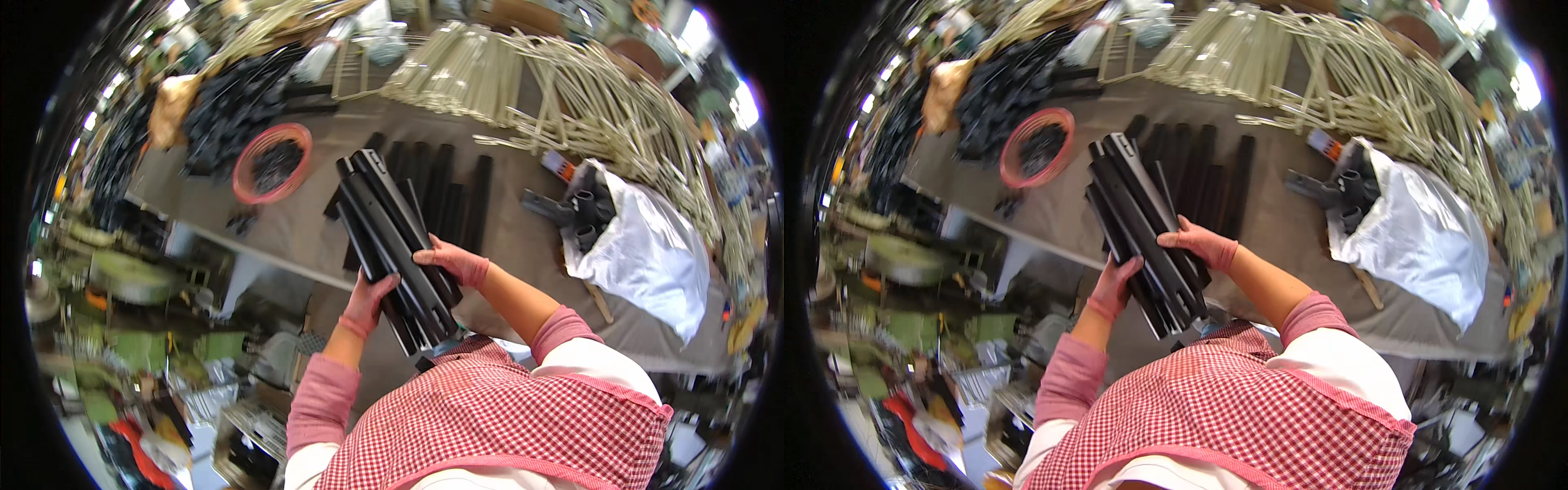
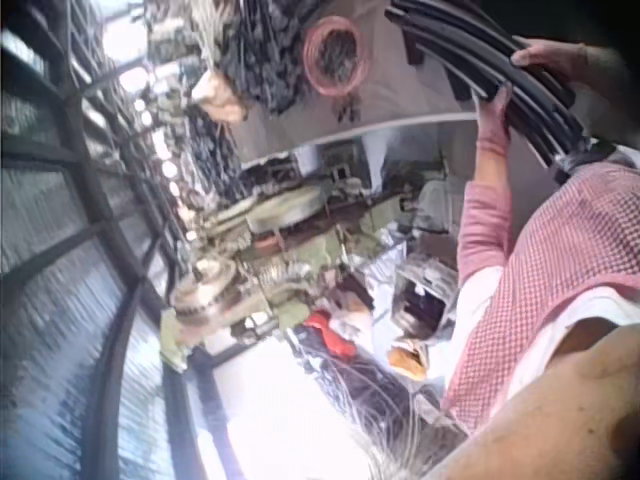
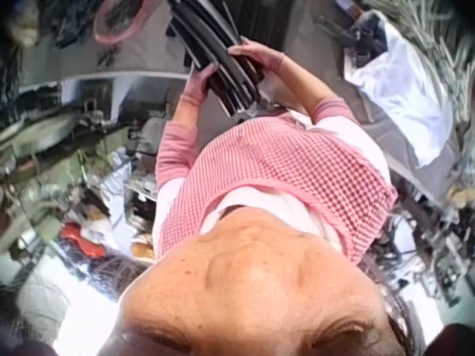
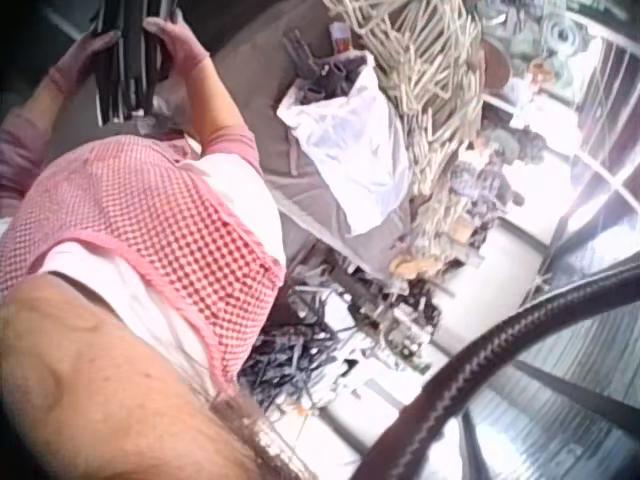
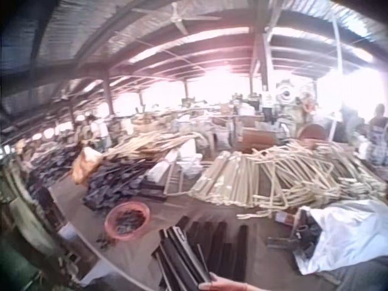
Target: The person repeatedly picks up black plastic rods and gray plastic caps, aligns and inserts the caps into the rods, and places the assembled units on a table. The person also uses a green machine to press or secure the caps onto the rods. The process is repeated multiple times with similar parts.
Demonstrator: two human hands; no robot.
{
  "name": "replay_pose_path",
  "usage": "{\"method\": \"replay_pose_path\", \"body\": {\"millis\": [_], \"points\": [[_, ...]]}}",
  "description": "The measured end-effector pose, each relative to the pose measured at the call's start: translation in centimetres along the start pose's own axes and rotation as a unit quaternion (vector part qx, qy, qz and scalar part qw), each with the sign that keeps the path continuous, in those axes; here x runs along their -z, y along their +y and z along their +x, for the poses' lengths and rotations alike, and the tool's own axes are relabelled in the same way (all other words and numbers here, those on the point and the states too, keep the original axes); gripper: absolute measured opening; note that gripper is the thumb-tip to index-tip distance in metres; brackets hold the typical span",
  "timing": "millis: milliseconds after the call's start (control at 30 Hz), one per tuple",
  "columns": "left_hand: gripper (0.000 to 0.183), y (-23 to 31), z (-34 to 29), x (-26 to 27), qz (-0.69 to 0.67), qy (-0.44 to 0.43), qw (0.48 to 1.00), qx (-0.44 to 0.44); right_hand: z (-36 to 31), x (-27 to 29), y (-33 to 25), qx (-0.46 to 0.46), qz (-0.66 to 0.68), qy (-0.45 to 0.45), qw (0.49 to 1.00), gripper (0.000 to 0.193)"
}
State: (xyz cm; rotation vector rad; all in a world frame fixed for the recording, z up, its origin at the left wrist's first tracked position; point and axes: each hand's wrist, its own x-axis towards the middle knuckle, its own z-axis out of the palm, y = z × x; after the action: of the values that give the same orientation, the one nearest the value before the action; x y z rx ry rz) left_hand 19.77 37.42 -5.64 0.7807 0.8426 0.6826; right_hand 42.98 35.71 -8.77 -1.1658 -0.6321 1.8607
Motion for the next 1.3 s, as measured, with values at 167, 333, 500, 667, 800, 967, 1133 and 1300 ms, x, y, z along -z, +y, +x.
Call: {"method": "replay_pose_path", "body": {"millis": [167, 333, 500, 667, 800, 967, 1133, 1300], "points": [[0.078, -0.6, 14.2, -2.7, 0.036, -0.084, 0.978, 0.19, 1.3, 8.8, -0.7, 0.054, 0.141, 0.095, 0.984, 0.137], [0.117, 0.3, 21.6, -5.7, 0.253, -0.104, 0.945, 0.179, 4.0, 11.7, -1.2, 0.204, 0.132, 0.167, 0.955, 0.056], [0.13, 2.1, 22.0, -7.9, 0.681, -0.004, 0.733, -0.002, 6.1, 11.1, -2.5, 0.095, -0.289, 0.514, 0.802, 0.072], [0.119, 2.0, 22.0, -2.6, 0.676, -0.046, 0.735, 0.019, 4.8, 10.9, -2.8, 0.025, -0.346, 0.548, 0.761, 0.042], [0.098, 2.2, 25.2, 1.4, 0.642, -0.122, 0.755, -0.053, 1.9, 11.0, -1.8, 0.156, -0.111, 0.487, 0.852, 0.016], [0.057, 2.2, 27.1, -3.6, 0.722, -0.052, 0.675, -0.141, -4.9, 8.4, 0.0, 0.242, 0.166, 0.377, 0.878, 0.014], [0.037, -1.8, 27.7, -15.2, 0.657, -0.24, 0.627, -0.344, -12.5, 5.7, 1.1, 0.316, 0.192, 0.342, 0.864, 0.027], [0.054, -11.0, 27.8, -25.2, 0.716, -0.305, 0.503, -0.375, -18.2, 1.2, 5.5, 0.242, 0.305, 0.379, 0.84, 0.056]]}}
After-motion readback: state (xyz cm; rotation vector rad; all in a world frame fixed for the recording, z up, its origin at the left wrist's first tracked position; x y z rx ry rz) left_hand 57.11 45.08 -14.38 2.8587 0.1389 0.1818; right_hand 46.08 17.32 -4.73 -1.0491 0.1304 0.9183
